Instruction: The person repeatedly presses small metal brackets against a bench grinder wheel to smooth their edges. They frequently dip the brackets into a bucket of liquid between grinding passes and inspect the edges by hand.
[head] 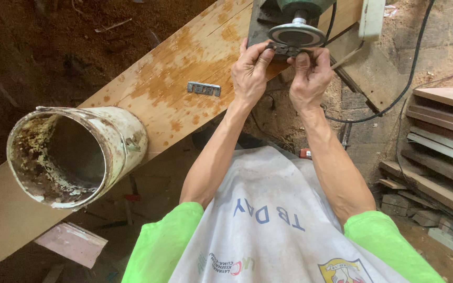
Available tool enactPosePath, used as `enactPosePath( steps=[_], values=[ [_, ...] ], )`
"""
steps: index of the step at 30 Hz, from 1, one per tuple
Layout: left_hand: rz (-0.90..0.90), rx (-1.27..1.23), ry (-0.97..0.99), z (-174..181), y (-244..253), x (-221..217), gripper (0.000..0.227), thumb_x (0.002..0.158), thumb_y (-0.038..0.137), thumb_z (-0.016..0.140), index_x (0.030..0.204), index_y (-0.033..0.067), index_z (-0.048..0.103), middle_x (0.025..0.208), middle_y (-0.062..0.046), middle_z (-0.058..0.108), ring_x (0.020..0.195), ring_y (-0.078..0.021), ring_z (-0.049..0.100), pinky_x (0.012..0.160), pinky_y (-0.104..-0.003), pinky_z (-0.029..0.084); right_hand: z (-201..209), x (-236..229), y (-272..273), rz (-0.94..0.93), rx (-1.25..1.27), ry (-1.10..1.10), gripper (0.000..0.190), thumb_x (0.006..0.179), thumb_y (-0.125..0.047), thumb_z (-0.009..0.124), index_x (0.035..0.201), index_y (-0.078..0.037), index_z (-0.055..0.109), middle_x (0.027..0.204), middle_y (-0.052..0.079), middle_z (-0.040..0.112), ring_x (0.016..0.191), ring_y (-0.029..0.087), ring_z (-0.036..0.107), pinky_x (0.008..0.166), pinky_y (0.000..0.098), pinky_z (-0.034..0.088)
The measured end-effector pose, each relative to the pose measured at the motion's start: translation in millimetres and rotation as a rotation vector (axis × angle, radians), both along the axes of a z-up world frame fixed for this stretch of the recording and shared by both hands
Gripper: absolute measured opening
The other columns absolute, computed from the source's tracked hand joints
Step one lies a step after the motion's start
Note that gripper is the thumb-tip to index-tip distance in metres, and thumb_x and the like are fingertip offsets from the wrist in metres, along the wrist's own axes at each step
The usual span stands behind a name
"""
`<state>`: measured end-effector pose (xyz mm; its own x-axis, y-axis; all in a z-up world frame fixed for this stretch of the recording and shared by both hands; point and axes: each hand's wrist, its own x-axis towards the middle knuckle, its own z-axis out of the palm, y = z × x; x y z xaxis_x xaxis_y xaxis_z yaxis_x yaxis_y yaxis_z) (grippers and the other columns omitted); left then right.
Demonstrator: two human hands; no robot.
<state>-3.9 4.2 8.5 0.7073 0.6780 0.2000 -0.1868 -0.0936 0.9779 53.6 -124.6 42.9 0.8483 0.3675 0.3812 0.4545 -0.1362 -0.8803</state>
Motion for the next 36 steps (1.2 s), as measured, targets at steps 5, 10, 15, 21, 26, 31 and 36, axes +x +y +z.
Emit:
enactPosePath(
  steps=[5,10,15,21,26,31,36],
  values=[
    [-0.003,-0.043,-0.012,1,-2,-1,0.02,0.098,0.024,0.072,0.11,0.0093,0.076,0.098,-0.003,0.079,0.108,-0.0157,0.067,0.119,-0.048,0.039,-1,-1,-2,-0.017,0.004,-0.011,0.033,0.114,-0.033,0.061,0.111,0.0,0.055,0.098,0.007,0.067,0.087,0.016,0.071,0.078,0.0285,0.059],
    [-0.022,0.068,0.007,2,-1,2,0.02,0.098,0.025,0.071,0.108,0.0092,0.077,0.098,-0.003,0.08,0.094,-0.017,0.075,0.13,-0.054,0.022,-7,0,-7,-0.035,-0.004,-0.005,0.037,0.115,-0.037,0.059,0.11,-0.001,0.055,0.096,0.007,0.069,0.088,0.016,0.072,0.077,0.0278,0.057],
    [-0.032,0.104,0.049,4,-3,2,0.021,0.097,0.027,0.071,0.105,0.0092,0.078,0.091,-0.002,0.08,0.086,-0.0151,0.074,0.131,-0.058,0.019,-12,4,-10,-0.044,-0.017,-0.026,0.04,0.115,-0.042,0.055,0.109,-0.002,0.054,0.093,0.008,0.07,0.086,0.016,0.073,0.074,0.0275,0.058],
    [-0.027,0.125,0.07,7,-5,2,0.022,0.097,0.028,0.072,0.105,0.0089,0.077,0.094,-0.004,0.08,0.087,-0.0163,0.074,0.13,-0.057,0.02,-11,4,-13,-0.053,-0.001,-0.021,0.042,0.115,-0.042,0.055,0.109,-0.001,0.054,0.095,0.009,0.07,0.086,0.017,0.073,0.074,0.0284,0.058],
    [-0.025,0.114,0.064,4,-3,1,0.02,0.098,0.026,0.071,0.106,0.008,0.076,0.099,-0.005,0.079,0.095,-0.0181,0.074,0.13,-0.056,0.02,-9,4,-11,-0.043,0.004,-0.01,0.043,0.114,-0.043,0.057,0.109,0.0,0.054,0.095,0.009,0.069,0.085,0.016,0.073,0.073,0.0278,0.057],
    [-0.054,0.047,0.036,0,1,-3,0.02,0.101,0.023,0.07,0.115,0.0089,0.076,0.097,-0.004,0.079,0.096,-0.0171,0.074,0.134,-0.054,0.021,-2,4,-8,-0.014,0.002,-0.004,0.039,0.113,-0.037,0.062,0.108,0.001,0.055,0.095,0.01,0.069,0.084,0.017,0.071,0.071,0.0287,0.057],
    [-0.023,-0.003,0.066,8,3,-42,0.027,0.102,0.021,0.066,0.125,0.0088,0.072,0.128,-0.011,0.072,0.137,-0.0247,0.048,0.12,-0.048,0.037,28,-20,4,0.073,0.031,0.032,0.024,0.112,-0.021,0.063,0.111,0.003,0.06,0.096,0.009,0.071,0.082,0.015,0.073,0.072,0.0266,0.062]
  ],
)
